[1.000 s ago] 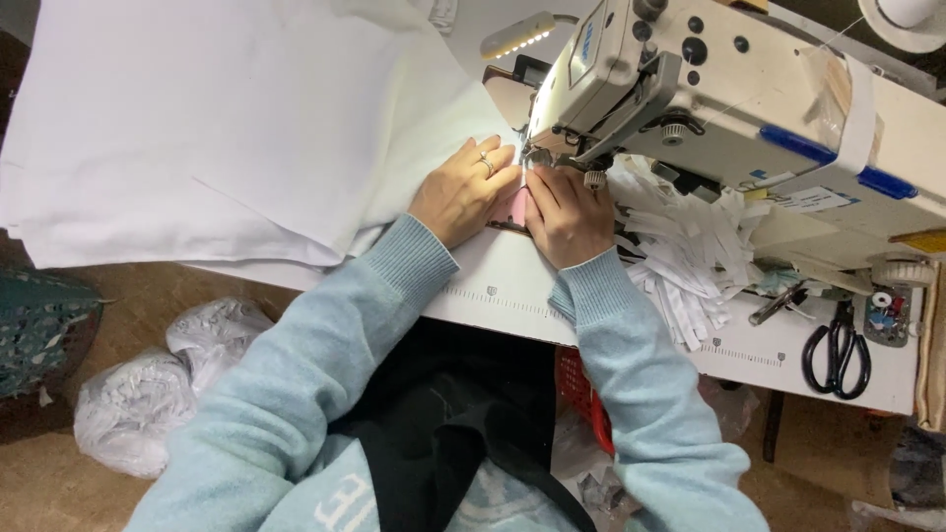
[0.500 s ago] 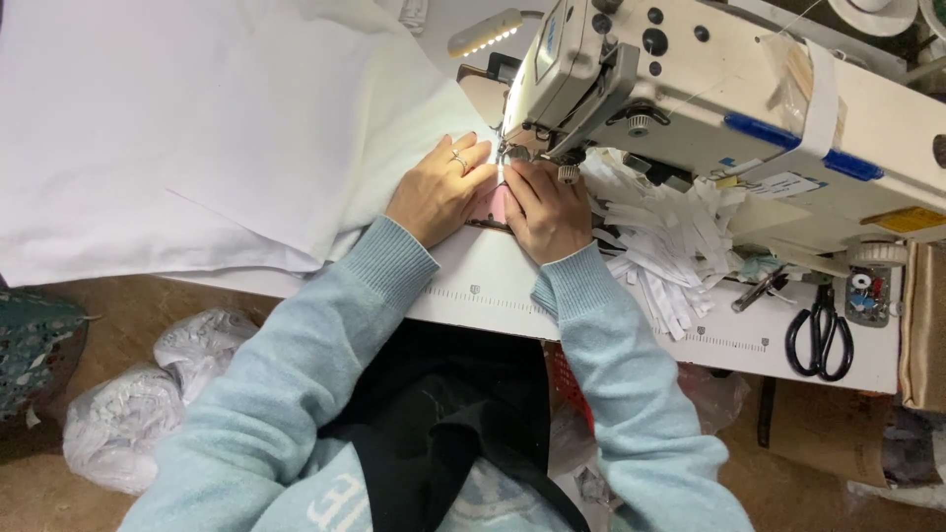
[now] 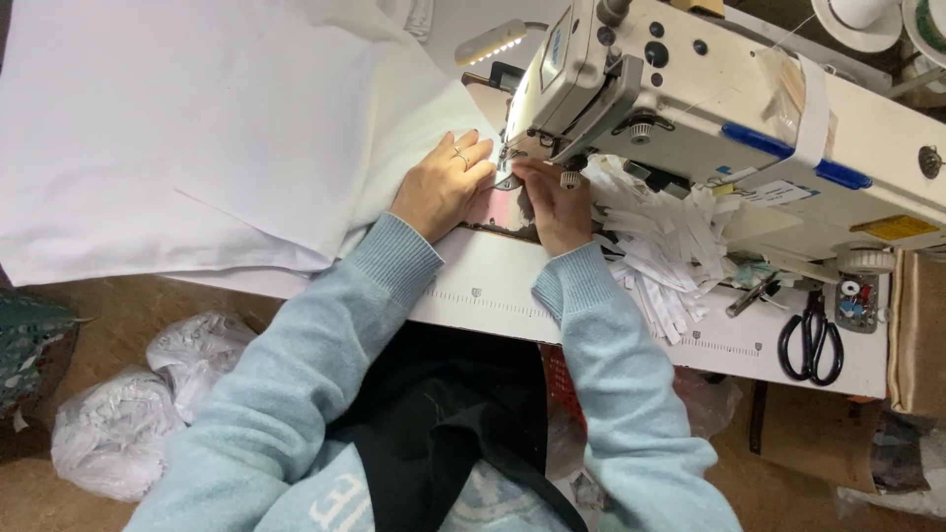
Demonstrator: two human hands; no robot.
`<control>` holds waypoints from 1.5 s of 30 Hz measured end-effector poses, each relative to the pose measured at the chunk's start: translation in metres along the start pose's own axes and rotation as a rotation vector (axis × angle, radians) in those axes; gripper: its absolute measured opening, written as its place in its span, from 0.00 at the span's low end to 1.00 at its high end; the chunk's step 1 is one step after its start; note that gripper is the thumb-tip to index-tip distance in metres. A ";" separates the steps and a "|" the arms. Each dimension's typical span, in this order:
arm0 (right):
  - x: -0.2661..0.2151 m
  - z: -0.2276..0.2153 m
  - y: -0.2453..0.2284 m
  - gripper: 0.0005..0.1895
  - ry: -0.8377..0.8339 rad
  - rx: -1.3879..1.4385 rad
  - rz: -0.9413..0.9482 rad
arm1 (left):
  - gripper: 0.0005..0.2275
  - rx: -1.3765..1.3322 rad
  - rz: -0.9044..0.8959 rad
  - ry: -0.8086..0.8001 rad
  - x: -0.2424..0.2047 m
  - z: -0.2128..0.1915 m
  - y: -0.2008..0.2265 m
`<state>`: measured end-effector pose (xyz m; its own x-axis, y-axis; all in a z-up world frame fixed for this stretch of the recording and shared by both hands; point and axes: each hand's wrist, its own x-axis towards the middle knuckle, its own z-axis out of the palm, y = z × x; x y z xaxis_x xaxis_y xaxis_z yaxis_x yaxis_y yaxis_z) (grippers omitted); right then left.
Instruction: Sewing white fabric strips onto the edges of white fabric pieces using an industrial sewing machine.
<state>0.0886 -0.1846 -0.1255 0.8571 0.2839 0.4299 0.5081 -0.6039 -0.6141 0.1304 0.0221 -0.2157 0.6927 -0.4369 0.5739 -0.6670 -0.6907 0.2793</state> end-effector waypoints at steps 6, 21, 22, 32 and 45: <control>0.019 -0.005 -0.020 0.28 0.018 0.090 0.266 | 0.08 -0.001 -0.029 0.029 0.007 0.004 -0.003; 0.005 0.004 -0.029 0.27 0.151 -0.160 0.174 | 0.08 0.073 -0.007 0.034 -0.001 0.005 0.002; 0.000 0.005 -0.024 0.24 0.162 -0.236 0.199 | 0.08 0.086 0.001 0.031 0.000 0.005 0.001; -0.037 0.045 -0.116 0.13 0.353 1.397 0.960 | 0.05 0.200 -0.222 -0.028 0.022 -0.156 0.084; 0.040 0.092 -0.125 0.29 0.325 1.419 1.242 | 0.27 0.106 -0.800 -0.479 0.051 -0.209 -0.170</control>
<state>0.0672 -0.0293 -0.0921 0.7791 0.0017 -0.6270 -0.4584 0.6836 -0.5679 0.2222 0.2379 -0.0729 0.9896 0.0158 -0.1427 0.0680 -0.9269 0.3691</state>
